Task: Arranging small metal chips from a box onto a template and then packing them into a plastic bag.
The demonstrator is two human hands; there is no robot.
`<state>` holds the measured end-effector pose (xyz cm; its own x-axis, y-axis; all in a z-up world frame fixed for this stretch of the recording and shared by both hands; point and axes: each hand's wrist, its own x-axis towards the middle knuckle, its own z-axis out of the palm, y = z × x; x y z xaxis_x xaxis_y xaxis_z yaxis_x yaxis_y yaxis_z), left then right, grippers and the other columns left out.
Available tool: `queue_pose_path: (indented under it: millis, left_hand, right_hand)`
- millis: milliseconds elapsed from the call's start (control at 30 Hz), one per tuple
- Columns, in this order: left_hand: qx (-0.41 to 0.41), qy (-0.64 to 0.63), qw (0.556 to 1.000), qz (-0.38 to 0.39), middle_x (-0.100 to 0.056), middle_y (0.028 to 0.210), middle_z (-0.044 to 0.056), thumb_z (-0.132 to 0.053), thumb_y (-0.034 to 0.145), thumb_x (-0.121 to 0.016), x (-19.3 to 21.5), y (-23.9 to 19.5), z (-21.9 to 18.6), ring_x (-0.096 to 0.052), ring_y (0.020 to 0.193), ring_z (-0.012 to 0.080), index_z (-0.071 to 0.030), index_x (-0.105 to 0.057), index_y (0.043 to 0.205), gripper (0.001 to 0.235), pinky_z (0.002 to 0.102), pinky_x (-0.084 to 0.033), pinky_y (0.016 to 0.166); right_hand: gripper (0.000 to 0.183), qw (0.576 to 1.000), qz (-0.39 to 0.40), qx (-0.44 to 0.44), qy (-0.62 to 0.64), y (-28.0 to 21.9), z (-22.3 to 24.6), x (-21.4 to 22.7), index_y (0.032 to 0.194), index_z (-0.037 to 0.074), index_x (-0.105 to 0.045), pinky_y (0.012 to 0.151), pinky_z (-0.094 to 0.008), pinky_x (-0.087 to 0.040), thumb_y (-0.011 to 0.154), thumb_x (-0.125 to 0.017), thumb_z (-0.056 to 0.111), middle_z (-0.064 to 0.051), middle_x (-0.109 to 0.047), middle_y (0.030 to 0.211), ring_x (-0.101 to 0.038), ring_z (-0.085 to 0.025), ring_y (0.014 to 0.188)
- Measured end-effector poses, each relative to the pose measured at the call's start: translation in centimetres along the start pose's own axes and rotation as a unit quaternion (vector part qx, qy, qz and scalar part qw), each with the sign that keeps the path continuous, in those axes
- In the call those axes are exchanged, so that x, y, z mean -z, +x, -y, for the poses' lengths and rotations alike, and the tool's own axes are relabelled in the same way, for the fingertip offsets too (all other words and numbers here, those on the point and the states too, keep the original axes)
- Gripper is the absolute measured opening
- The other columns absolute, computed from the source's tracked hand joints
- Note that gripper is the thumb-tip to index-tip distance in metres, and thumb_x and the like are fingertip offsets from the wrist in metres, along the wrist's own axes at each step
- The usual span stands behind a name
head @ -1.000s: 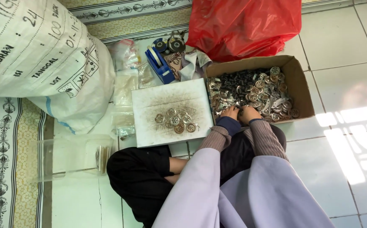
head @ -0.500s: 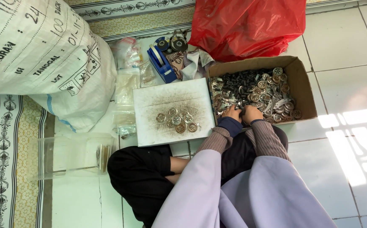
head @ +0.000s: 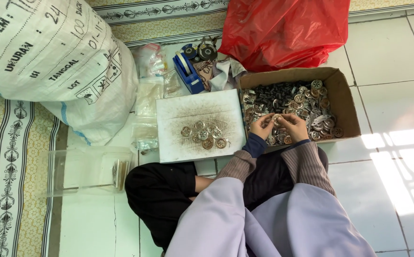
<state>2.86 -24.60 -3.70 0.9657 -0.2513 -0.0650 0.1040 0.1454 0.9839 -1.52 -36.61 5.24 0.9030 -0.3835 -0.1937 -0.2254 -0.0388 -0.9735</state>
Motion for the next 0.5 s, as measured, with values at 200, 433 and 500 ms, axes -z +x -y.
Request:
queue_pose_path:
  millis: [200,433,500]
  left_hand:
    - [-0.055,-0.011,0.998,-0.021,-0.076,0.111,0.010,-0.012,0.093,-0.076,6.3,-2.4,-3.5,-0.075,0.094,0.0213,-0.018,-0.076,0.123,0.031,0.028,-0.063,0.076]
    - [-0.117,0.174,0.975,-0.069,-0.079,0.094,0.011,-0.014,0.094,-0.074,18.6,-6.2,-10.1,-0.077,0.081,0.0245,-0.016,-0.078,0.119,0.025,0.035,-0.063,0.072]
    - [-0.129,0.251,0.955,-0.095,-0.080,0.097,0.007,-0.021,0.097,-0.072,21.6,-6.7,-11.2,-0.077,0.086,0.0228,-0.020,-0.078,0.119,0.022,0.033,-0.061,0.074]
  right_hand:
    - [0.020,0.996,0.043,0.070,-0.018,-2.4,0.5,-3.5,0.118,0.005,-0.076,0.080,-0.034,-0.056,0.102,-0.071,0.015,-0.013,-0.074,0.101,-0.064,-0.016,0.092]
    - [0.023,0.984,0.090,0.134,-0.071,-4.8,0.8,-14.3,0.118,0.005,-0.074,0.071,-0.036,-0.058,0.096,-0.075,0.012,-0.014,-0.075,0.087,-0.069,-0.021,0.074]
    - [0.021,0.965,0.088,0.181,-0.169,-5.5,1.9,-17.5,0.116,0.009,-0.074,0.070,-0.035,-0.058,0.096,-0.076,0.015,-0.012,-0.077,0.086,-0.073,-0.024,0.076]
